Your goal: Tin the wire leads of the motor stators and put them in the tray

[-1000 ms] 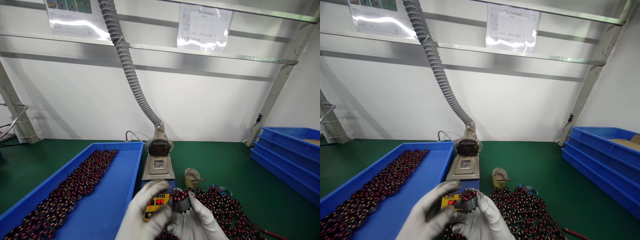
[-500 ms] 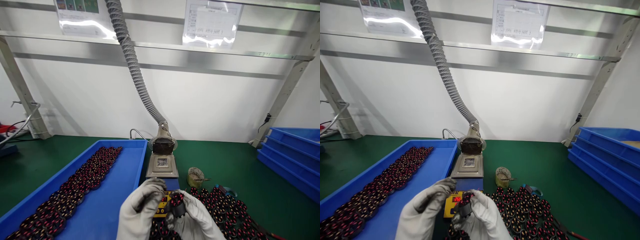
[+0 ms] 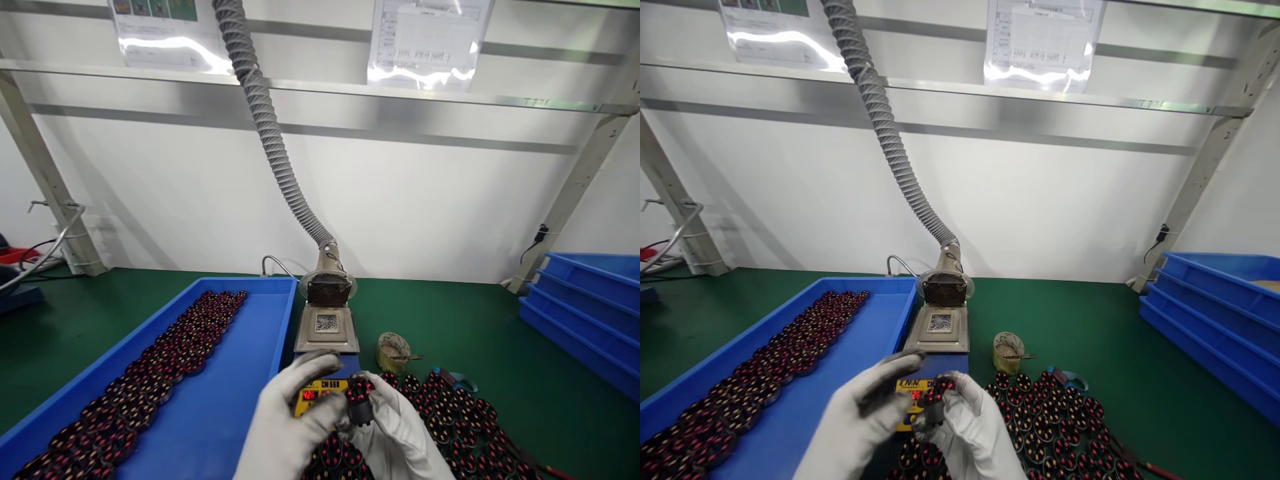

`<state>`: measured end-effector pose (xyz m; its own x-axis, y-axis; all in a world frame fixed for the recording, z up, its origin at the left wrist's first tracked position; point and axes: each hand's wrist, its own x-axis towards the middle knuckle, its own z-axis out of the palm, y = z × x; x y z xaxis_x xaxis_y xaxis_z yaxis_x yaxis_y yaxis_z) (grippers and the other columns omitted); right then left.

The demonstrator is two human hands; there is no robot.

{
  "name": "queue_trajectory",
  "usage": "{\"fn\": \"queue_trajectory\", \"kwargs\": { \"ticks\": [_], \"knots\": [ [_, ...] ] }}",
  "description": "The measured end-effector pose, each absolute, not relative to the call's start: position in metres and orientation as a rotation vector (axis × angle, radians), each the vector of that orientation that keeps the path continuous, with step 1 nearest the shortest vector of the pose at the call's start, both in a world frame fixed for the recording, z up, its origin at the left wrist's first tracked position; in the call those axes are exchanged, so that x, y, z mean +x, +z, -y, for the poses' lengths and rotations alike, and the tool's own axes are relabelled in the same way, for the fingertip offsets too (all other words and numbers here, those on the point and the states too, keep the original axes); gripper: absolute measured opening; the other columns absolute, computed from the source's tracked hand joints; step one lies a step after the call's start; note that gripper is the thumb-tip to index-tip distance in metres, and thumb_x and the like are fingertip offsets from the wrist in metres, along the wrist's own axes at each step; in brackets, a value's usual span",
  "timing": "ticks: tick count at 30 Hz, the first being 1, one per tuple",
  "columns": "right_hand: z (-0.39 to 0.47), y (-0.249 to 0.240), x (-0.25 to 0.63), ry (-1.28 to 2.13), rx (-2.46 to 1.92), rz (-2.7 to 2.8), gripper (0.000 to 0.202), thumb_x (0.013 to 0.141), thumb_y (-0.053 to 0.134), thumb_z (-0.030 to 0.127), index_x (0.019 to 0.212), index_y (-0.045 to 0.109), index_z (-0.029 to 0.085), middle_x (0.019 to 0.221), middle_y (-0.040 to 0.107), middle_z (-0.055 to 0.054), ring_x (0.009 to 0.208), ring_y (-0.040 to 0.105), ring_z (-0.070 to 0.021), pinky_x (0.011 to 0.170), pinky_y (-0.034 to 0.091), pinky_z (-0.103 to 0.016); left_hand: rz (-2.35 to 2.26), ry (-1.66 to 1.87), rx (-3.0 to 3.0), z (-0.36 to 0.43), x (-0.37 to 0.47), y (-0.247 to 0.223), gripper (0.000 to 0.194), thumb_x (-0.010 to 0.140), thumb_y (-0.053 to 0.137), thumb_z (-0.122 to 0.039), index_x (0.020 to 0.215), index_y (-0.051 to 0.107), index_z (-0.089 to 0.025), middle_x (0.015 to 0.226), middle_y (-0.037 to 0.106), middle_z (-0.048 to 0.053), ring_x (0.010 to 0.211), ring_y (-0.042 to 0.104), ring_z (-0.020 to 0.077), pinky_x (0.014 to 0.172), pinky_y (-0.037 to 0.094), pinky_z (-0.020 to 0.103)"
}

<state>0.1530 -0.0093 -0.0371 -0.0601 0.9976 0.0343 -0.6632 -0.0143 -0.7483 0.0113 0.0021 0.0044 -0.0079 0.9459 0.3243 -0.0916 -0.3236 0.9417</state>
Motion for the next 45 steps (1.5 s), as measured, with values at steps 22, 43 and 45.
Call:
{"fn": "queue_trajectory", "kwargs": {
  "ticks": [22, 43, 45],
  "knots": [
    [0.001, -0.074, 0.185, 1.62, -0.552, 0.766, 0.005, 0.074, 0.068, 0.022, 0.078, 0.071, 0.025, 0.082, 0.072, 0.003, 0.084, 0.065, -0.0105, 0.086, 0.047, -0.024, -0.558, 1.35, 1.999, -0.013, 0.011, -0.01, 0.036, 0.068, 0.073, -0.028, 0.102, 0.065, -0.031, 0.1, 0.068, 0.004, 0.096, 0.06, 0.0233, 0.087, 0.047, 0.033],
    [-0.014, -0.076, 0.167, 1.676, -0.539, 0.723, 0.017, 0.071, 0.068, 0.031, 0.081, 0.069, 0.018, 0.078, 0.072, -0.003, 0.079, 0.066, -0.0165, 0.081, 0.049, -0.032, -0.739, 1.524, 1.335, -0.002, 0.005, 0.007, 0.012, 0.06, 0.067, -0.014, 0.062, 0.071, -0.025, 0.074, 0.07, 0.0, 0.075, 0.064, 0.0174, 0.067, 0.052, 0.019],
    [-0.013, -0.076, 0.173, 1.653, -0.559, 0.71, 0.016, 0.069, 0.07, 0.03, 0.081, 0.07, 0.018, 0.079, 0.072, -0.003, 0.077, 0.066, -0.0153, 0.081, 0.049, -0.031, -0.856, 1.447, 1.37, -0.005, -0.001, 0.007, 0.015, 0.058, 0.069, -0.014, 0.068, 0.072, -0.025, 0.082, 0.07, 0.001, 0.078, 0.065, 0.0183, 0.068, 0.052, 0.019]
  ]
}}
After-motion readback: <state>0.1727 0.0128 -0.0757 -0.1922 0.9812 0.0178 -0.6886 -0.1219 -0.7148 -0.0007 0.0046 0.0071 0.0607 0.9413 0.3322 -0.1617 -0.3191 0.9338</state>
